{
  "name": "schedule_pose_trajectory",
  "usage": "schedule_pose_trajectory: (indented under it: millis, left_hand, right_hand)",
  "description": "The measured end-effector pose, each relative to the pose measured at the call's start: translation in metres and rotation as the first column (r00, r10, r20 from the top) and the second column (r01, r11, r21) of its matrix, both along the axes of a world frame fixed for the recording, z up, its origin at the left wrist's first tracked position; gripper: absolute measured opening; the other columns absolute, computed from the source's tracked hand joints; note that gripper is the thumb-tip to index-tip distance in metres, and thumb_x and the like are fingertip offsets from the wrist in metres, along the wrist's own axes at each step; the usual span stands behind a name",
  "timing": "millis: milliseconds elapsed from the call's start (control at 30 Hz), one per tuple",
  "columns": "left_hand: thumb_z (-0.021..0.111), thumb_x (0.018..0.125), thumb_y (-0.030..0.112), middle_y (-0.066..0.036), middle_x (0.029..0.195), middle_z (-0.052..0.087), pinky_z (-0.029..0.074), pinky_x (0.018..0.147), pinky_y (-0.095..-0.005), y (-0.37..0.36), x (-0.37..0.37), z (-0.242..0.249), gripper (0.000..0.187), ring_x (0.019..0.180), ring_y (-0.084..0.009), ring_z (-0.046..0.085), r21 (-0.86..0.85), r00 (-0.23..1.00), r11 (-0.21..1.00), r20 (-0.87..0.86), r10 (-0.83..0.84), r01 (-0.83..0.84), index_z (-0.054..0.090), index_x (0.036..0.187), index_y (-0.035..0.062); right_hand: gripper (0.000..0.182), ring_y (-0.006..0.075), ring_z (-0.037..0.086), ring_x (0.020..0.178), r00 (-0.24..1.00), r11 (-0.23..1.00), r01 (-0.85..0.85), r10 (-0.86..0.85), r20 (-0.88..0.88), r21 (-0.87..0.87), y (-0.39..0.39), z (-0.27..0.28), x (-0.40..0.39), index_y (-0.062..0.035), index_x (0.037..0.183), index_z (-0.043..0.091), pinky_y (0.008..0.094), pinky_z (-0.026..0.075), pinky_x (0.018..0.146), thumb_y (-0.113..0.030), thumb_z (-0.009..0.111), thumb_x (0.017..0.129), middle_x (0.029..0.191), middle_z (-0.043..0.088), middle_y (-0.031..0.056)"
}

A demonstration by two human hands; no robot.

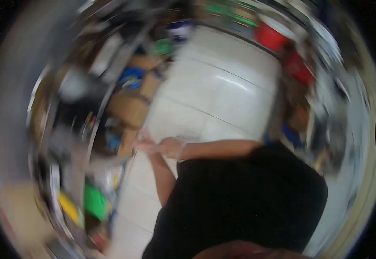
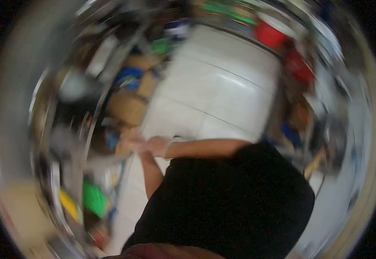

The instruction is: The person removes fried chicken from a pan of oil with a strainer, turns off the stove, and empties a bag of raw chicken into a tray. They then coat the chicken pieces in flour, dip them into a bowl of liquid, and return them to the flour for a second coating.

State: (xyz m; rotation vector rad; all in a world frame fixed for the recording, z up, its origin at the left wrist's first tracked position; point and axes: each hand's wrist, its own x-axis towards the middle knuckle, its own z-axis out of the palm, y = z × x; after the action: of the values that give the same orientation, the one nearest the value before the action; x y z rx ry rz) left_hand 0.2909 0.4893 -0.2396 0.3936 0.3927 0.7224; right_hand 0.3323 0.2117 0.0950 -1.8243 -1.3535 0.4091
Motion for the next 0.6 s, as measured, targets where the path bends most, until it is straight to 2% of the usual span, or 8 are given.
schedule_pose_trajectory:
  millis: [67, 133, 167, 200, 233, 267, 333, 600]
  left_hand:
    - [0.05, 0.089, 0.074, -0.019, 0.159, 0.028, 0.038, 0.109, -0.0548, -0.016, 0.044, 0.096, 0.095, 0.145, -0.0375, 0.029, -0.038, 0.971, 0.981, -0.143, -0.191, 0.188, 0.022, 0.157, 0.0148]
    - [0.043, 0.085, 0.083, -0.02, 0.16, 0.026, 0.028, 0.116, -0.0548, -0.103, 0.154, 0.295, 0.098, 0.147, -0.0388, 0.026, 0.014, 0.901, 0.989, -0.414, -0.127, 0.145, 0.026, 0.156, 0.0181]
    - [0.043, 0.085, 0.083, -0.02, 0.16, 0.026, 0.028, 0.116, -0.0548, -0.095, 0.176, 0.28, 0.098, 0.147, -0.0388, 0.026, 0.008, 0.875, 0.973, -0.438, -0.206, 0.232, 0.026, 0.156, 0.0181]
    - [0.037, 0.083, 0.086, -0.02, 0.161, 0.023, 0.02, 0.118, -0.0557, -0.098, 0.195, 0.262, 0.1, 0.149, -0.0386, 0.021, -0.038, 0.736, 0.739, 0.137, -0.663, 0.672, 0.027, 0.156, 0.0179]
    - [0.031, 0.082, 0.089, -0.019, 0.163, 0.019, 0.012, 0.12, -0.0566, -0.094, 0.223, 0.252, 0.104, 0.151, -0.0384, 0.015, 0.166, 0.196, 0.367, 0.612, -0.766, 0.915, 0.027, 0.156, 0.0178]
    - [0.031, 0.082, 0.089, -0.019, 0.163, 0.019, 0.012, 0.12, -0.0566, -0.107, 0.243, 0.26, 0.104, 0.151, -0.0384, 0.015, 0.16, 0.154, 0.312, 0.612, -0.775, 0.936, 0.027, 0.156, 0.0178]
    - [0.023, 0.08, 0.093, -0.019, 0.164, 0.015, 0.002, 0.121, -0.0568, -0.16, 0.273, 0.296, 0.107, 0.152, -0.0378, 0.008, 0.155, 0.65, 0.657, -0.423, -0.631, 0.738, 0.024, 0.158, 0.0191]
    - [0.05, 0.098, 0.057, -0.015, 0.151, 0.037, 0.022, 0.117, -0.0512, -0.235, 0.383, 0.276, 0.068, 0.14, -0.0283, 0.032, 0.282, 0.727, 0.702, -0.492, -0.48, 0.654, 0.039, 0.148, 0.012]
  right_hand:
    - [0.018, 0.041, 0.07, 0.089, 0.973, 0.887, 0.207, -0.231, -0.009, -0.414, 0.023, 0.015, 0.045, 0.001, 0.093, 0.069, 0.0511, 0.057, 0.073, -0.011, 0.06, 0.083, 0.093, 0.07, 0.0251]
    - [0.019, 0.0423, 0.071, 0.091, 0.925, 0.837, 0.344, -0.379, 0.003, -0.426, 0.023, 0.025, 0.091, 0.002, 0.092, 0.072, 0.0503, 0.058, 0.075, -0.011, 0.063, 0.082, 0.095, 0.07, 0.0262]
    - [0.019, 0.0423, 0.071, 0.091, 0.888, 0.803, 0.405, -0.459, -0.02, -0.438, 0.024, 0.021, 0.105, 0.002, 0.092, 0.072, 0.0503, 0.058, 0.075, -0.011, 0.063, 0.082, 0.095, 0.07, 0.0262]
    - [0.019, 0.0423, 0.071, 0.091, 0.878, 0.764, 0.419, -0.478, 0.004, -0.491, 0.009, 0.027, 0.113, 0.0027, 0.092, 0.072, 0.0503, 0.058, 0.075, -0.012, 0.064, 0.081, 0.096, 0.07, 0.026]
    - [0.02, 0.0424, 0.07, 0.091, 0.869, 0.737, 0.42, -0.495, 0.0, -0.53, 0.008, 0.027, 0.129, 0.0034, 0.092, 0.071, 0.0503, 0.058, 0.075, -0.012, 0.066, 0.081, 0.096, 0.07, 0.0257]
    - [0.02, 0.0424, 0.07, 0.091, 0.838, 0.71, 0.459, -0.545, -0.005, -0.533, 0.003, 0.026, 0.142, 0.0034, 0.092, 0.071, 0.0503, 0.058, 0.075, -0.012, 0.066, 0.081, 0.096, 0.07, 0.0257]
    - [0.02, 0.0428, 0.071, 0.088, 0.794, 0.743, 0.494, -0.597, -0.113, -0.451, -0.024, 0.026, 0.164, 0.0043, 0.091, 0.071, 0.0501, 0.058, 0.073, -0.012, 0.067, 0.079, 0.094, 0.07, 0.0263]
    - [0.018, 0.0425, 0.069, 0.077, 0.764, 0.755, 0.561, -0.63, -0.139, -0.338, -0.091, -0.022, 0.279, 0.0014, 0.083, 0.072, 0.0493, 0.055, 0.067, -0.016, 0.069, 0.078, 0.077, 0.068, 0.0256]
